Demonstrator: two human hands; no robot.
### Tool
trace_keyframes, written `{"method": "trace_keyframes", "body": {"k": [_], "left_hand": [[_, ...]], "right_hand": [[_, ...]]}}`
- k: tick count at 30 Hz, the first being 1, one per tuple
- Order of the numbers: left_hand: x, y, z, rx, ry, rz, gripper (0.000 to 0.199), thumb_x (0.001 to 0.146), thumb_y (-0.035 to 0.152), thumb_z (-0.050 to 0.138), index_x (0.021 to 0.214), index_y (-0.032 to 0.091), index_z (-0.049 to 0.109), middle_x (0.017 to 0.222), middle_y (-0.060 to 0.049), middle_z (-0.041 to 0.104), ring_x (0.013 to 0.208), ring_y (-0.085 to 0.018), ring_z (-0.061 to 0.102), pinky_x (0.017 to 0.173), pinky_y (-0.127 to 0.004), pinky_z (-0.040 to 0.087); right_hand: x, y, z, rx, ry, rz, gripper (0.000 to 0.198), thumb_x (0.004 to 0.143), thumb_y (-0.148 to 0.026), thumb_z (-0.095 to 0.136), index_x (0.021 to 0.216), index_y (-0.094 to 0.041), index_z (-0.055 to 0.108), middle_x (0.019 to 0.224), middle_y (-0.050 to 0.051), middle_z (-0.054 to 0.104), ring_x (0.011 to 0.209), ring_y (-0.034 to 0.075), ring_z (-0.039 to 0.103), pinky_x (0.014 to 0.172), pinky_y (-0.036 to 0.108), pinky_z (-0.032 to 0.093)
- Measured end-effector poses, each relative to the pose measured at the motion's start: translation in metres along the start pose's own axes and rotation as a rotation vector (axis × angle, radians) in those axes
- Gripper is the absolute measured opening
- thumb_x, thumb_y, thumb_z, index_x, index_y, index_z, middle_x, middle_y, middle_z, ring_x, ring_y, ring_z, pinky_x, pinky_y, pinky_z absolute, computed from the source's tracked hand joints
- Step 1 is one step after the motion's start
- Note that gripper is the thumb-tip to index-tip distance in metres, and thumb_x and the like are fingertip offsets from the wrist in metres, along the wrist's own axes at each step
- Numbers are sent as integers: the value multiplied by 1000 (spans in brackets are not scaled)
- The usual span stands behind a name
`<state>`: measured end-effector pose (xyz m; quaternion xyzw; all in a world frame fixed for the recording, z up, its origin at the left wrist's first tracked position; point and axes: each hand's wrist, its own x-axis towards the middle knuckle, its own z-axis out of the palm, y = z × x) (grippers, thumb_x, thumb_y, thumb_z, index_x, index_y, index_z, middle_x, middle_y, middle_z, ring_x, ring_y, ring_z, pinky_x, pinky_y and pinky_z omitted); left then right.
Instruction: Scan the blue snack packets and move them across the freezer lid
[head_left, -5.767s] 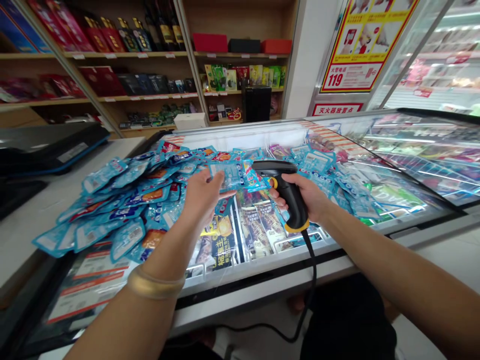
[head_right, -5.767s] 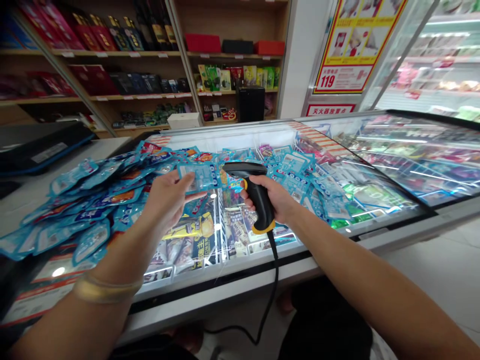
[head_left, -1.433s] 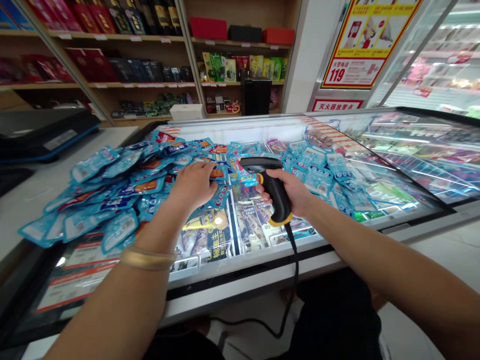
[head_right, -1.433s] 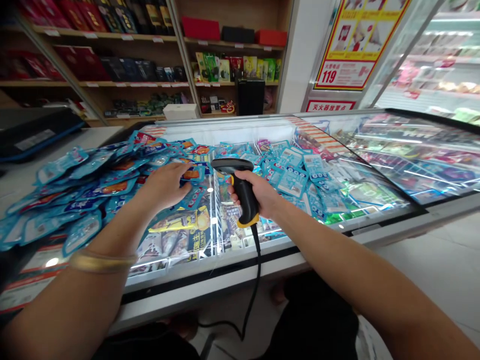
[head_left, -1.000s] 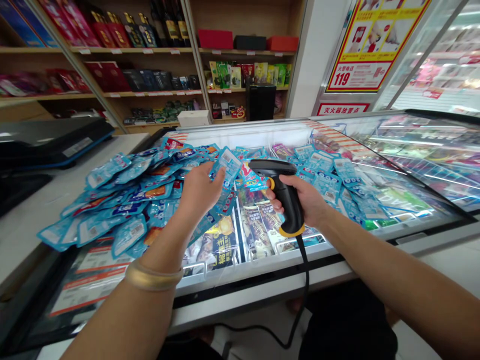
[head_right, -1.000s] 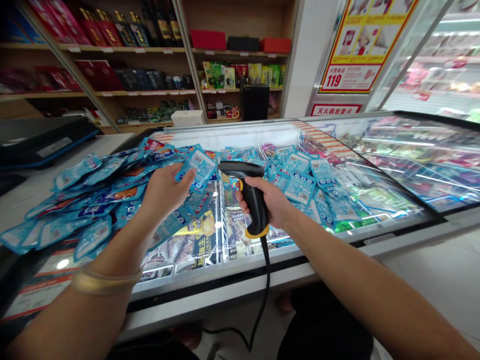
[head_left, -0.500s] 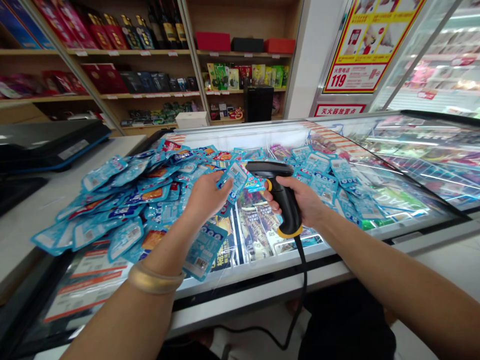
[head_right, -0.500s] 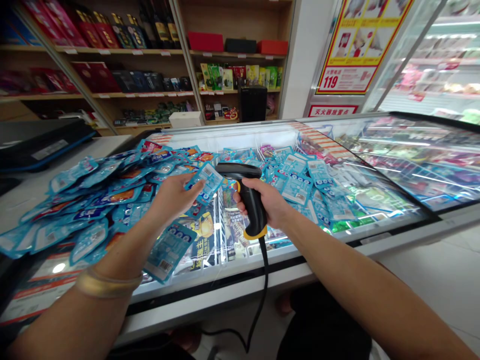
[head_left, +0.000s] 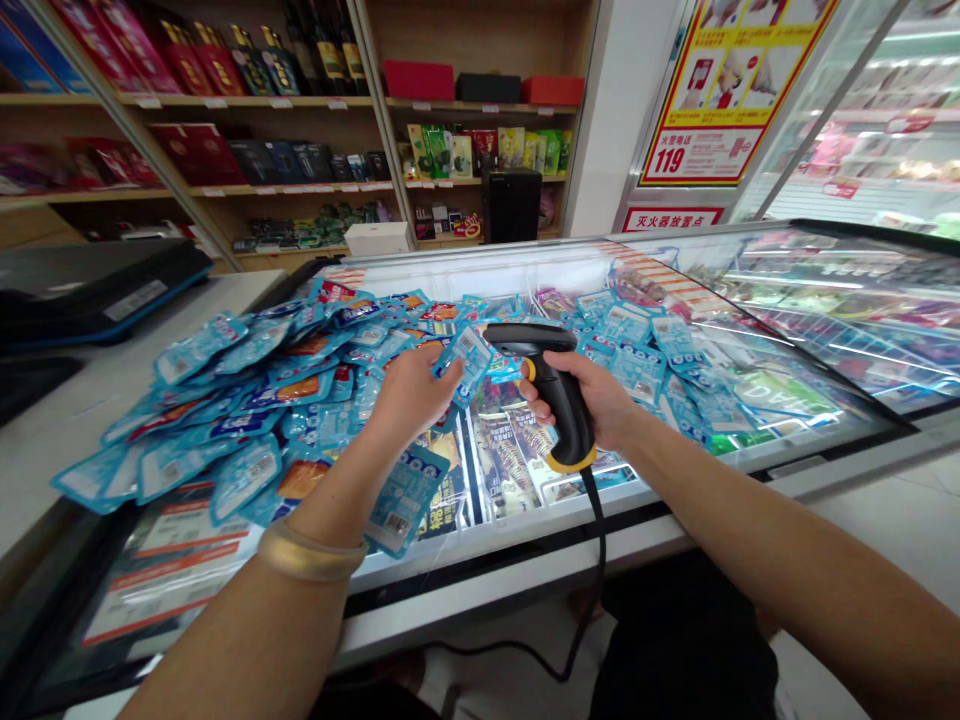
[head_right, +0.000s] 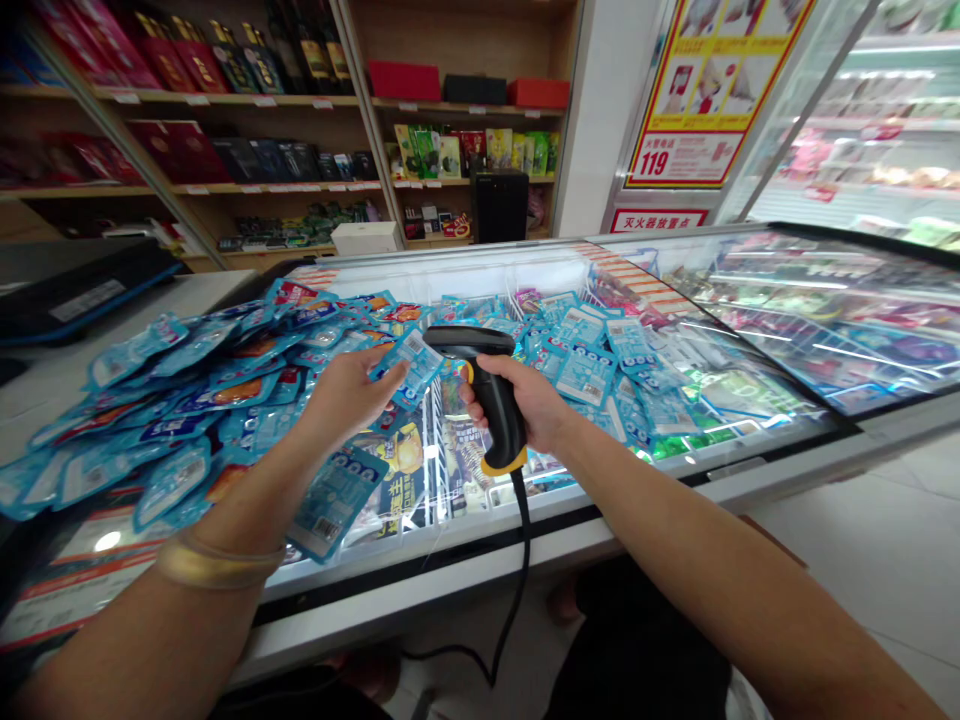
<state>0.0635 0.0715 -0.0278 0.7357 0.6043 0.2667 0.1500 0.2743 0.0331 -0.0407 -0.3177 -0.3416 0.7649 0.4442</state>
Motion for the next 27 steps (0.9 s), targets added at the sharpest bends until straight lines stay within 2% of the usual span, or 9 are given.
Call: {"method": "trace_keyframes", "body": {"k": [3, 6, 8, 10, 15, 18, 21, 24, 27], "left_hand": [[5, 5, 4, -40, 46, 11, 28, 83, 38, 50, 88, 16, 68, 68, -3, 65, 70, -21, 62, 66, -29, 46], [12, 23, 11, -162, 84, 60, 36, 82, 36, 54, 109, 15, 65, 97, -8, 71, 91, -24, 64, 80, -35, 51], [17, 43, 20, -248, 62, 78, 46, 81, 33, 58, 124, 15, 58, 119, -11, 67, 103, -27, 64, 89, -39, 51], [22, 68, 32, -308, 11, 106, 53, 82, 30, 60, 133, 16, 52, 131, -13, 61, 112, -29, 62, 95, -43, 50], [35, 129, 80, -402, -101, 224, 67, 85, 27, 58, 146, 15, 36, 136, -17, 57, 123, -29, 58, 100, -43, 49], [33, 152, 106, -268, -175, 389, 86, 80, 38, 68, 152, 13, 27, 154, -22, 37, 143, -35, 35, 112, -48, 37], [24, 159, 121, 43, -291, 504, 95, 72, 53, 74, 151, 21, 32, 164, -19, 13, 151, -41, 6, 119, -59, 16], [16, 156, 128, 235, -354, 535, 88, 77, 61, 65, 152, 26, 33, 166, -15, 7, 151, -42, 0, 118, -63, 9], [18, 154, 131, 279, -337, 539, 85, 82, 64, 58, 154, 28, 29, 166, -13, 5, 151, -41, 1, 118, -62, 10]], "right_hand": [[-4, -7, -2, 48, 17, -39, 21, 79, -36, 61, 83, -15, 60, 67, 2, 60, 51, 9, 51, 45, 19, 44], [-17, -20, -12, 74, 56, -144, 20, 80, -35, 60, 84, -15, 60, 67, 2, 59, 52, 10, 50, 45, 19, 44], [-31, -32, -25, 83, 104, -212, 20, 80, -34, 60, 85, -15, 60, 68, 2, 58, 52, 10, 49, 44, 19, 43], [-45, -44, -41, 98, 177, -267, 19, 79, -33, 61, 85, -15, 60, 68, 2, 58, 52, 10, 49, 44, 19, 43], [-77, -65, -86, 146, 360, -360, 16, 80, -32, 59, 84, -16, 58, 66, 2, 56, 51, 10, 48, 43, 18, 43], [-85, -69, -106, 166, 414, -381, 16, 80, -32, 60, 84, -17, 57, 65, 2, 56, 51, 9, 48, 43, 17, 44], [-87, -66, -118, 202, 457, -358, 16, 81, -32, 59, 83, -16, 56, 63, 2, 55, 49, 9, 48, 42, 17, 43], [-85, -64, -122, 244, 464, -338, 16, 83, -31, 56, 84, -15, 56, 63, 2, 55, 48, 9, 49, 42, 16, 43], [-80, -66, -122, 257, 454, -345, 17, 85, -31, 53, 84, -14, 56, 62, 2, 55, 47, 9, 49, 42, 16, 44]]}}
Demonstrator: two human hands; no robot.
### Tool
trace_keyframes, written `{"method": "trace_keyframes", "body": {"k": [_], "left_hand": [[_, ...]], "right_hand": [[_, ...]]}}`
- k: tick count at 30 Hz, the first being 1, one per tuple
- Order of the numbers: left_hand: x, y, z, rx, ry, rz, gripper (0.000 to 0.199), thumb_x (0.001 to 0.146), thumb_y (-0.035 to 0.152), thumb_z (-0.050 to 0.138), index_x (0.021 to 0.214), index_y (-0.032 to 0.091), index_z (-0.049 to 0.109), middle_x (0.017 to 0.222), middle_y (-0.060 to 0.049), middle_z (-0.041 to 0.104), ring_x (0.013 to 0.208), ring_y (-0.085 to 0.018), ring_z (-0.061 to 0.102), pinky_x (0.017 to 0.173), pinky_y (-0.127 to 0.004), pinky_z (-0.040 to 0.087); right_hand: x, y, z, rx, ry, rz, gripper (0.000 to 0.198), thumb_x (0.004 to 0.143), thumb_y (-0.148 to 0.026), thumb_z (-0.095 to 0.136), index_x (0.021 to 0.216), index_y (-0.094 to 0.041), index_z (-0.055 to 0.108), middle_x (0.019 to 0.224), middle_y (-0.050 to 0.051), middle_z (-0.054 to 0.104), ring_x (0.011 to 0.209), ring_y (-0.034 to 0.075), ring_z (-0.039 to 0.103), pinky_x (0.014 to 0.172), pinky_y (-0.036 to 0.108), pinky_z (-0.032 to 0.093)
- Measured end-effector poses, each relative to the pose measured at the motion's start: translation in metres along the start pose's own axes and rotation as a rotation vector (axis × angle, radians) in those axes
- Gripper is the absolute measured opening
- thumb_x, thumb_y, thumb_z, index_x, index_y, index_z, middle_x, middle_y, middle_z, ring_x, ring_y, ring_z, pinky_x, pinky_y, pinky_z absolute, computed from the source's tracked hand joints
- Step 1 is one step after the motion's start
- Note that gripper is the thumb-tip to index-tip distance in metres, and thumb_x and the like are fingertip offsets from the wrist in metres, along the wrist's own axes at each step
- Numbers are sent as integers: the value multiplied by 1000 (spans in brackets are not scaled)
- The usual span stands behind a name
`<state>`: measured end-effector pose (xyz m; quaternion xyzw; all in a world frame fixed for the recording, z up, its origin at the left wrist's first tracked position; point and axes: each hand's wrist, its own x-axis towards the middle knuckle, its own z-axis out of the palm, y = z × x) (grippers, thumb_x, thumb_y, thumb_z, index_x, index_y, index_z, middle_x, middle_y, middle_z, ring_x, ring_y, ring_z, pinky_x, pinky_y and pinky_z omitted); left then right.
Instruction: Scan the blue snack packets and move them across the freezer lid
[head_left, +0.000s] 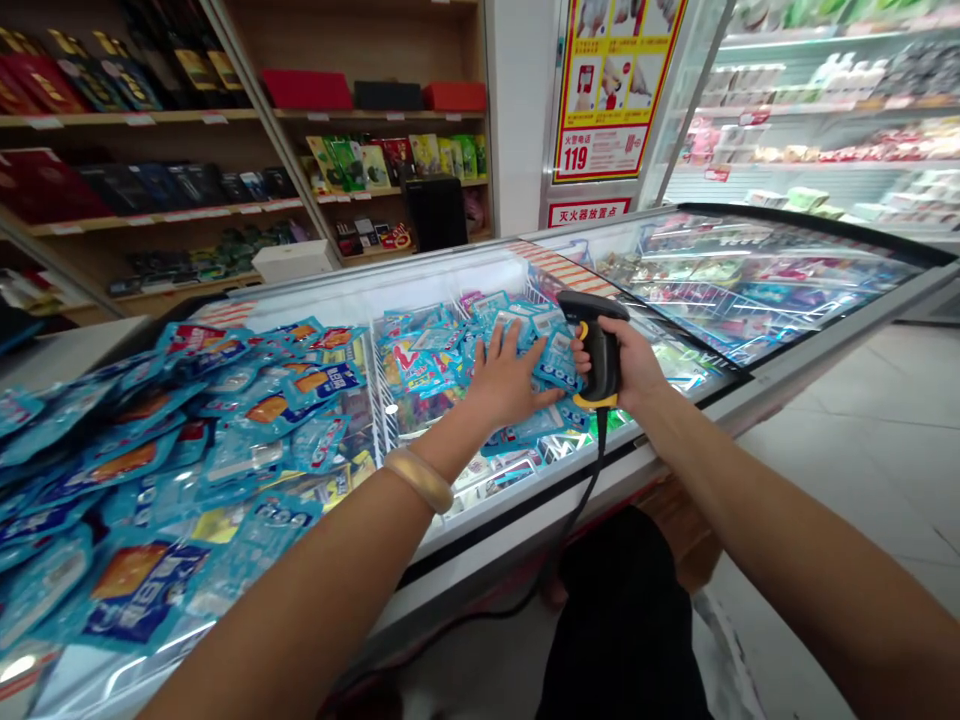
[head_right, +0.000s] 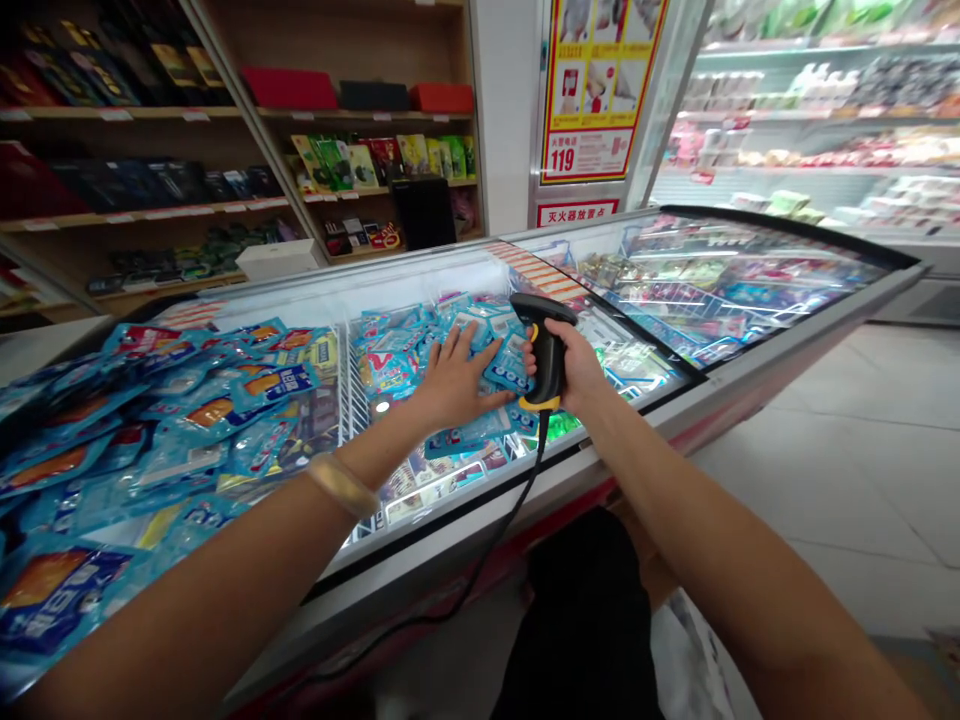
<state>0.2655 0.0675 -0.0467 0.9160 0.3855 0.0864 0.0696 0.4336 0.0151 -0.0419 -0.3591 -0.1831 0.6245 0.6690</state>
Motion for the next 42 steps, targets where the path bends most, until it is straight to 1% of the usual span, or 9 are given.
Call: {"method": "trace_keyframes", "body": {"k": [7, 13, 20, 23, 26, 29, 32, 36, 42], "left_hand": [[16, -3, -2, 12, -16, -30, 88, 81, 65, 58, 155, 30, 26, 166, -12, 5, 151, -40, 0, 118, -63, 10], [5, -8, -7, -59, 57, -33, 87, 82, 65, 59, 153, 26, 31, 166, -14, 9, 152, -39, 3, 120, -60, 11], [-40, -51, -39, -109, 188, -81, 79, 82, 53, 66, 149, 21, 38, 160, -17, 27, 149, -33, 23, 119, -48, 24], [-73, -83, -57, -125, 264, -102, 70, 82, 49, 66, 143, 20, 47, 151, -16, 43, 142, -29, 36, 116, -43, 31], [-110, -113, -72, -159, 314, -155, 56, 81, 46, 65, 129, 18, 60, 134, -13, 61, 124, -27, 55, 107, -41, 42], [-144, -134, -85, -215, 257, -269, 46, 78, 46, 65, 115, 19, 69, 109, -10, 72, 91, -22, 68, 83, -33, 52], [-168, -145, -94, -183, 69, -301, 35, 70, 45, 70, 98, 23, 75, 82, -4, 73, 68, -19, 65, 66, -28, 48], [-182, -147, -97, -98, -140, -236, 31, 59, 41, 77, 85, 25, 77, 76, -3, 71, 67, -21, 62, 62, -28, 42], [-184, -147, -84, -89, -184, -195, 9, 67, 32, 71, 71, 25, 75, 82, -5, 73, 78, -24, 64, 69, -30, 42]], "right_hand": [[13, -5, 5, -12, 27, 9, 18, 87, -32, 50, 83, -15, 55, 60, 2, 54, 46, 9, 49, 41, 16, 43], [10, -7, 5, -41, 33, -29, 18, 86, -32, 52, 82, -16, 56, 60, 2, 55, 46, 9, 48, 41, 16, 43], [-2, -8, 19, -54, 0, -43, 16, 84, -32, 53, 83, -16, 56, 62, 2, 55, 48, 9, 47, 41, 16, 44], [-6, 4, 36, -82, -43, -40, 16, 83, -32, 56, 84, -16, 58, 63, 3, 56, 49, 10, 48, 41, 18, 45], [-10, 28, 59, -113, -112, 2, 17, 82, -32, 58, 84, -16, 59, 64, 3, 56, 50, 10, 49, 42, 18, 44], [-15, 59, 85, -167, -202, 88, 17, 81, -32, 59, 83, -15, 59, 64, 3, 58, 50, 10, 50, 43, 19, 44], [-19, 89, 108, -218, -266, 188, 17, 81, -32, 60, 82, -16, 59, 63, 3, 58, 50, 11, 50, 43, 19, 44], [-24, 117, 123, -267, -326, 312, 16, 83, -31, 56, 83, -16, 59, 62, 3, 59, 49, 11, 50, 42, 19, 43], [-24, 128, 118, -288, -370, 366, 17, 81, -33, 59, 80, -16, 58, 65, 3, 59, 50, 10, 49, 43, 19, 43]]}}
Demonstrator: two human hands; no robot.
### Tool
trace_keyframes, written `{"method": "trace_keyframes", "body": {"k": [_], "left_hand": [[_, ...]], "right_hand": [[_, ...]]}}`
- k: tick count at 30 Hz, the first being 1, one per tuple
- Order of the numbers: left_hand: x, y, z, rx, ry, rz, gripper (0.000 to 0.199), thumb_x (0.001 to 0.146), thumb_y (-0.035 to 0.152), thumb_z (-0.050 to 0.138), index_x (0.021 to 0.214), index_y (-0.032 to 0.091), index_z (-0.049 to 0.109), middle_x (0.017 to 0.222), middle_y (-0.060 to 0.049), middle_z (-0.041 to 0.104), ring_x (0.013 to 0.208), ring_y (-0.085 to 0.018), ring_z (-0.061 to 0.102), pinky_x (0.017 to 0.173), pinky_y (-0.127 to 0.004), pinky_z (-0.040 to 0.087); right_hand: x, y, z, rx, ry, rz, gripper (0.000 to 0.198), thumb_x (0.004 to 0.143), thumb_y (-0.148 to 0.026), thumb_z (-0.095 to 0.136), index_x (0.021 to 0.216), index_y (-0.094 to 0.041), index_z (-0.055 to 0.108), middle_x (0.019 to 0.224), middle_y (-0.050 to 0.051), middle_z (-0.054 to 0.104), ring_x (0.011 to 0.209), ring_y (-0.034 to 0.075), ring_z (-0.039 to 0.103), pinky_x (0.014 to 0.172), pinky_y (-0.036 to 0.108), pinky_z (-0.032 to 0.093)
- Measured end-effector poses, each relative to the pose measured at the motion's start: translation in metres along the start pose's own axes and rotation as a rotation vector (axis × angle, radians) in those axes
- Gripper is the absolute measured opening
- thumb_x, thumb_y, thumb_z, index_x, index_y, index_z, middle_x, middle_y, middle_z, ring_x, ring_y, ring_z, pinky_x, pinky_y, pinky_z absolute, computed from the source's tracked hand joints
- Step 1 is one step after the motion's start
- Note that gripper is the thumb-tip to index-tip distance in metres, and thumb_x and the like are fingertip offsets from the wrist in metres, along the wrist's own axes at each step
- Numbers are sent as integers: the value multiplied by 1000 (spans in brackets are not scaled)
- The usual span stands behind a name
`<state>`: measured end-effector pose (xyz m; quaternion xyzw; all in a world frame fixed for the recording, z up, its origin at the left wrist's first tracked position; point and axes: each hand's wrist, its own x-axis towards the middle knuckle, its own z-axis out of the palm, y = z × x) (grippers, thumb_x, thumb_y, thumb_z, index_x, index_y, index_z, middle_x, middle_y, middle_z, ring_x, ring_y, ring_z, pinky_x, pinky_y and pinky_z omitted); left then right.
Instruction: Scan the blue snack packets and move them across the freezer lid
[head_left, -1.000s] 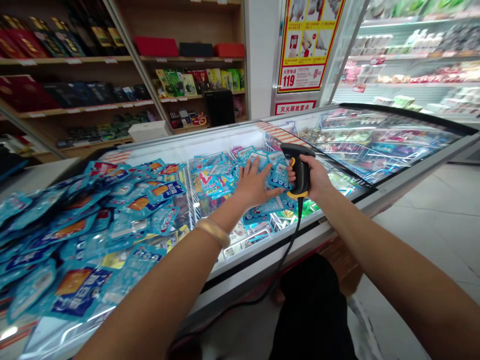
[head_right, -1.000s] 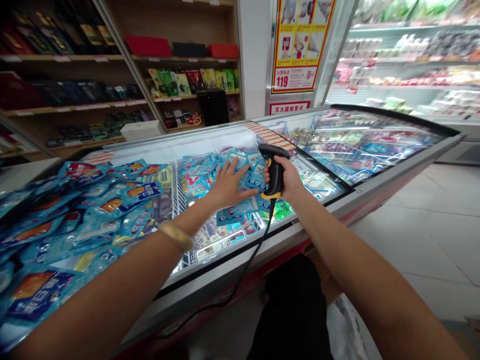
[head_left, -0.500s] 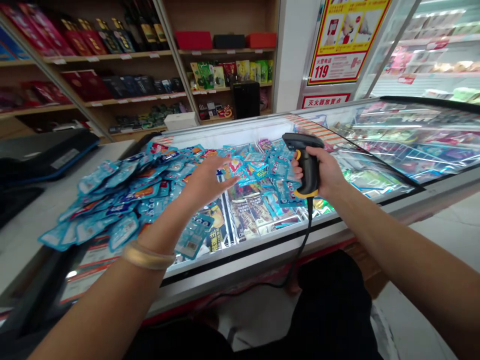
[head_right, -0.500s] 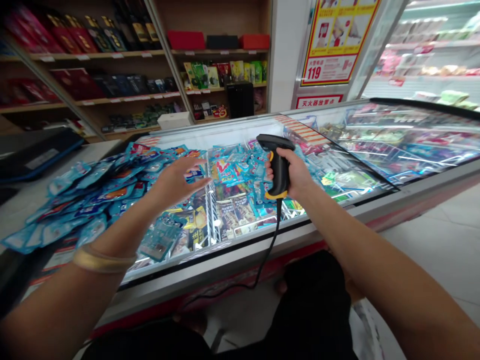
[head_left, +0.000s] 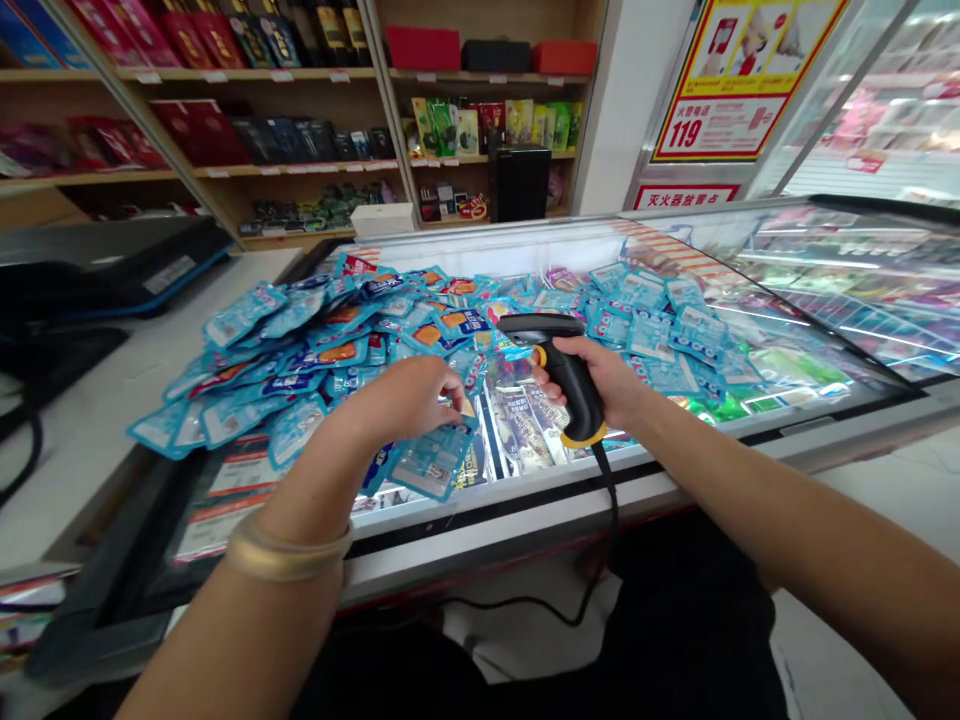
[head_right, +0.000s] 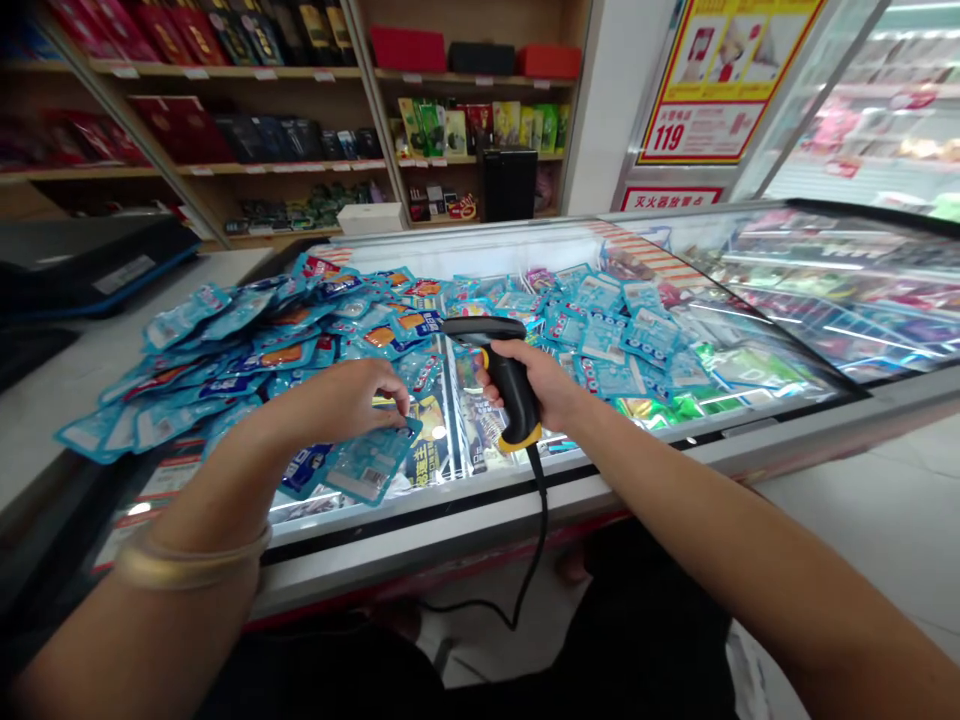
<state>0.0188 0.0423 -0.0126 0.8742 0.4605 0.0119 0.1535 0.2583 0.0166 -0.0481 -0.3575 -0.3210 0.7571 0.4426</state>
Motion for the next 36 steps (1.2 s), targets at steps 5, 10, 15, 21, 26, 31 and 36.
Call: {"method": "trace_keyframes", "body": {"k": [5, 10, 15, 21, 26, 31, 36], "left_hand": [[0, -5, 3, -57, 39, 37, 12, 75, 27, 61, 68, 22, 69, 82, -6, 71, 78, -23, 64, 72, -31, 44], [1, -6, 4, -349, 325, -122, 11, 81, 30, 55, 80, 21, 62, 74, -3, 67, 72, -20, 62, 67, -31, 48], [6, 0, 7, -918, 542, -378, 32, 71, 33, 74, 98, 19, 62, 66, 1, 63, 60, -17, 61, 53, -29, 53], [6, 2, 6, -1308, 448, -418, 49, 51, 25, 89, 94, 15, 68, 72, -1, 67, 68, -15, 65, 68, -33, 58], [6, 2, 11, -1285, 475, -360, 42, 51, 22, 82, 90, 16, 67, 70, 1, 67, 70, -16, 66, 74, -33, 56], [14, -1, 25, -1060, 584, -350, 38, 57, 22, 70, 95, 18, 64, 69, 3, 64, 63, -14, 61, 67, -31, 54], [18, -3, 34, -827, 625, -242, 34, 61, 26, 63, 94, 16, 62, 83, -2, 66, 76, -18, 62, 68, -29, 50]], "right_hand": [[0, -1, -2, 11, -21, 21, 19, 79, -34, 62, 83, -15, 60, 66, 3, 59, 51, 10, 50, 45, 19, 45], [0, 0, -1, 25, -37, 17, 19, 77, -34, 63, 83, -16, 60, 68, 3, 60, 51, 10, 49, 45, 20, 45], [0, 0, -2, 7, -40, 0, 22, 74, -34, 66, 82, -15, 59, 66, 3, 59, 50, 10, 50, 44, 19, 44], [-2, 0, -1, 15, -36, -38, 20, 75, -35, 64, 79, -16, 59, 66, 3, 59, 50, 10, 49, 43, 19, 43], [-5, -1, -2, 42, -47, -66, 21, 76, -35, 63, 83, -16, 58, 67, 3, 59, 51, 10, 49, 44, 19, 43], [-6, -2, -1, 53, -69, -72, 20, 76, -36, 62, 81, -17, 58, 68, 3, 59, 51, 10, 49, 45, 20, 43], [-7, -1, 2, 59, -117, -34, 23, 74, -36, 64, 84, -16, 59, 67, 3, 58, 52, 10, 49, 45, 19, 42]]}}
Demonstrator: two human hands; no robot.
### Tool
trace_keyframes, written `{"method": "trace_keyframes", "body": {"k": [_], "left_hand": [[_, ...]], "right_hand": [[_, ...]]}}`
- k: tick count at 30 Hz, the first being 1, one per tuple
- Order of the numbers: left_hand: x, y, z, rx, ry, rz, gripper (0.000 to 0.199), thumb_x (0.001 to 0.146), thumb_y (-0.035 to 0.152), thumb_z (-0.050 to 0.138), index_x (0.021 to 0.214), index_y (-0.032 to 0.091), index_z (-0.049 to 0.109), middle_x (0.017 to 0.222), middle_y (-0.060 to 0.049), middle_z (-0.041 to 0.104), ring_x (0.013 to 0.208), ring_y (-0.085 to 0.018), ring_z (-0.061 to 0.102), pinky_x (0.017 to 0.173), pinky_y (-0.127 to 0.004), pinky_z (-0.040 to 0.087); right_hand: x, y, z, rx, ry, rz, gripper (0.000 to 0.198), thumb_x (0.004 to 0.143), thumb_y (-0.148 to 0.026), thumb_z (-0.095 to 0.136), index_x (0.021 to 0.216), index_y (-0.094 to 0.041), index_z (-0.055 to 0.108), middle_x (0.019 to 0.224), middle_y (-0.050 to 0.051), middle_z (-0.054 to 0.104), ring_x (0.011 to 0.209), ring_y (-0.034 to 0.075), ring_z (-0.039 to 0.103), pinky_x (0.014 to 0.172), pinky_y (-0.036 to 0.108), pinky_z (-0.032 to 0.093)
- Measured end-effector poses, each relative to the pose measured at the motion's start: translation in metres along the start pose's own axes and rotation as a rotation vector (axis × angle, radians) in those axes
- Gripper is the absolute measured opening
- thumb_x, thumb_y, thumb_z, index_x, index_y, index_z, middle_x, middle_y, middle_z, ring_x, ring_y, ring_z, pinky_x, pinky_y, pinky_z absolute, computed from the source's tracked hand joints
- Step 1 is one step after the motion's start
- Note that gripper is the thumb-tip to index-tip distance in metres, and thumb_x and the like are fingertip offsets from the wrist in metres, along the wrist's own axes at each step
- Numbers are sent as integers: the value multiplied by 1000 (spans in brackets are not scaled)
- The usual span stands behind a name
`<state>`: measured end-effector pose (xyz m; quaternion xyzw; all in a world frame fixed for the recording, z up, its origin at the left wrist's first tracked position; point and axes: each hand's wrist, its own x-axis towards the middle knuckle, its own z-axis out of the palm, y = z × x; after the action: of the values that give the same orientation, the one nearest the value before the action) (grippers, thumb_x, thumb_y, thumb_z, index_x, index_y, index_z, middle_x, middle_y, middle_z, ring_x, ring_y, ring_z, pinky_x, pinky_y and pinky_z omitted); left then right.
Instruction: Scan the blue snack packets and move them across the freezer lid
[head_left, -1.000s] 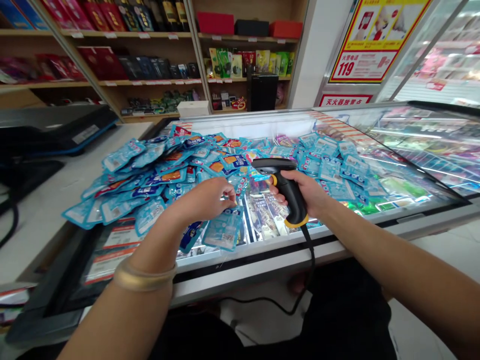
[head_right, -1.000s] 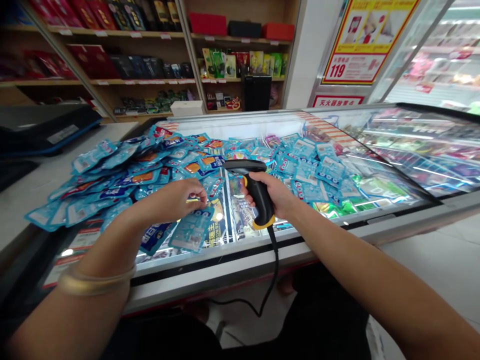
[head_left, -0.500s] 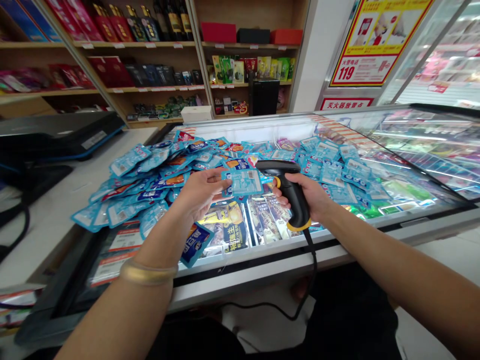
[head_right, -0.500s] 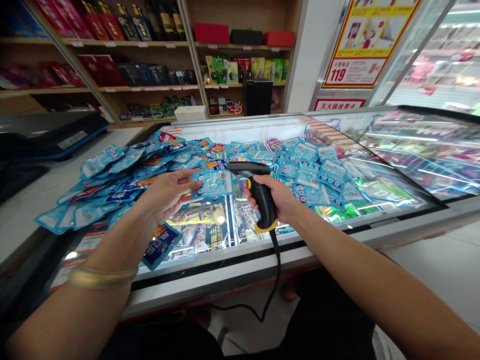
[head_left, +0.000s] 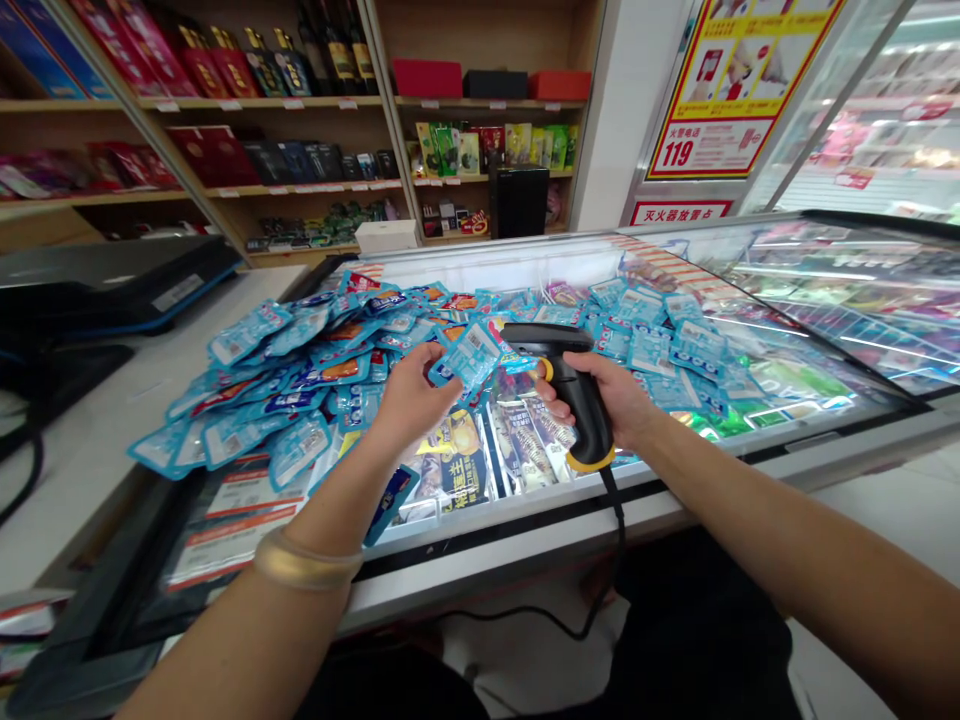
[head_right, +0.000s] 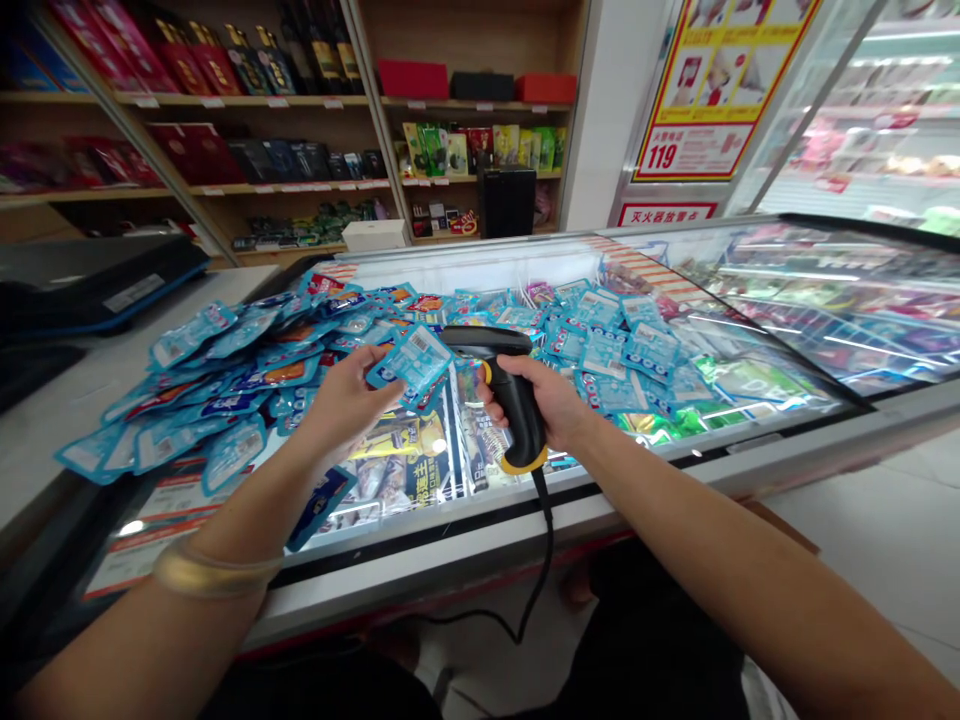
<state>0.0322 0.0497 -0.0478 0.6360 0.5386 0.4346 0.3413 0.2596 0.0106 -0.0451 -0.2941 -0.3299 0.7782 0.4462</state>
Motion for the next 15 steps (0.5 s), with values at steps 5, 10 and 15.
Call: {"method": "trace_keyframes", "body": {"k": [5, 10, 15], "left_hand": [[-1, -1, 1, 78, -17, 61, 34, 65, 29, 60, 96, 15, 60, 92, -5, 66, 83, -19, 61, 70, -28, 47], [1, -4, 0, 86, -19, 81, 35, 65, 31, 61, 97, 15, 59, 91, -5, 65, 80, -18, 59, 68, -28, 45], [2, -4, 0, 46, 3, 37, 39, 61, 31, 64, 96, 15, 60, 89, -4, 65, 74, -17, 57, 66, -28, 45]], "right_hand": [[0, 0, 1, -25, -20, 7, 24, 75, -36, 64, 84, -16, 58, 67, 2, 58, 50, 10, 49, 46, 20, 42], [0, 0, 1, -44, -14, 20, 24, 75, -37, 65, 82, -15, 58, 67, 2, 58, 50, 9, 50, 46, 19, 42], [1, 1, -1, -25, -39, 22, 24, 76, -37, 65, 85, -16, 58, 68, 1, 58, 51, 9, 50, 46, 19, 42]]}}
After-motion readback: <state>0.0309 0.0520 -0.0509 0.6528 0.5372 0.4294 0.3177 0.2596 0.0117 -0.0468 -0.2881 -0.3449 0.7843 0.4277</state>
